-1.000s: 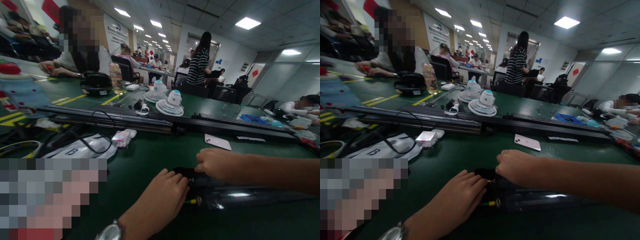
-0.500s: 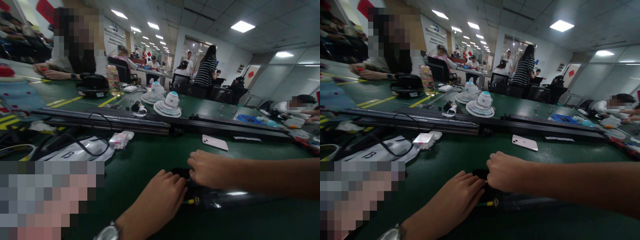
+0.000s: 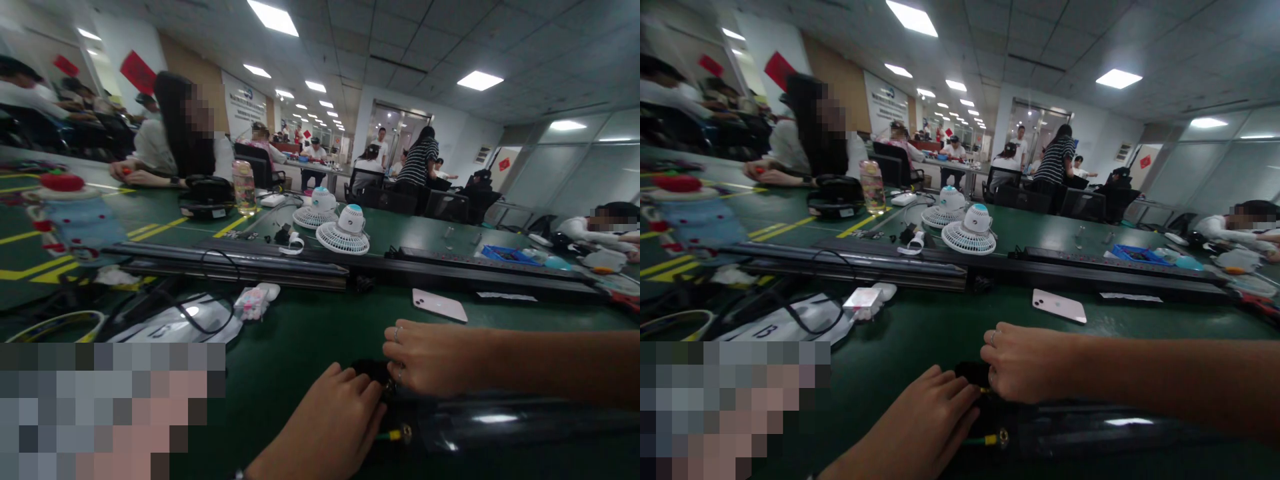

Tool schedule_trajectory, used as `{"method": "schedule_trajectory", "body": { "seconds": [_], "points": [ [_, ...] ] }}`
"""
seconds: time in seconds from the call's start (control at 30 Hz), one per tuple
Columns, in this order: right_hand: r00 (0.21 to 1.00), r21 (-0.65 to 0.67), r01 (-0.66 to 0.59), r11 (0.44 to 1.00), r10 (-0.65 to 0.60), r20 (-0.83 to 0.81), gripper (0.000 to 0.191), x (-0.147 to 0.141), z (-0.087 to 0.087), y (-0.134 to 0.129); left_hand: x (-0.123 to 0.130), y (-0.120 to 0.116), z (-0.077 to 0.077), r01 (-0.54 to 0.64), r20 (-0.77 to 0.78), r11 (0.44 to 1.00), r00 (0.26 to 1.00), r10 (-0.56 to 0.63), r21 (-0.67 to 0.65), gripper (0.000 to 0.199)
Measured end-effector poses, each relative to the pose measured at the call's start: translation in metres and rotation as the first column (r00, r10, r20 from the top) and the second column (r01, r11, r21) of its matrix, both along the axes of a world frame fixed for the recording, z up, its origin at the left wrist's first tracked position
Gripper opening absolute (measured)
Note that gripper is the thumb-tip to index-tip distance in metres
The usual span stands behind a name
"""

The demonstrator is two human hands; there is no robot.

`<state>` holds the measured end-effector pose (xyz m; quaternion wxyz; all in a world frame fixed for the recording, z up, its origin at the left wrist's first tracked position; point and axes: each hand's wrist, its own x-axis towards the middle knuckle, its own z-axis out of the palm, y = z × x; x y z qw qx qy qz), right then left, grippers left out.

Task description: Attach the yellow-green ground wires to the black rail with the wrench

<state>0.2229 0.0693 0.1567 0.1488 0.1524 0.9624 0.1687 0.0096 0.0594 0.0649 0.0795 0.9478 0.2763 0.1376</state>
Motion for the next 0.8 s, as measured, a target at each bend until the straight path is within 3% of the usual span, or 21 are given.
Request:
{"method": "schedule_trajectory", "body": {
  "seconds": [0.13, 0.37, 0.57, 0.8],
  "points": [
    [0.985, -0.004, 0.154, 0.988, -0.154, -0.074, 0.022, -0.008, -0.014, -0.006, -0.001, 0.003, -0.011, 0.001, -0.004, 0.999, 1.0, -0.001, 0.051, 0.013],
    [0.976, 0.022, 0.181, 0.983, -0.177, -0.125, 0.028, -0.022, -0.036, 0.001, -0.001, 0.012, -0.024, -0.012, -0.022, 0.994, 1.0, 0.014, 0.112, 0.004],
    [0.976, -0.017, 0.174, 0.985, -0.175, -0.128, 0.025, -0.026, -0.029, -0.004, 0.0, 0.011, -0.021, -0.014, -0.023, 0.994, 1.0, 0.017, 0.109, 0.004],
    [0.997, 0.009, 0.014, 1.0, -0.014, -0.078, 0.018, -0.015, -0.007, -0.002, -0.001, 0.004, -0.017, -0.015, 0.005, 0.995, 1.0, 0.015, 0.096, 0.01]
  ]
}}
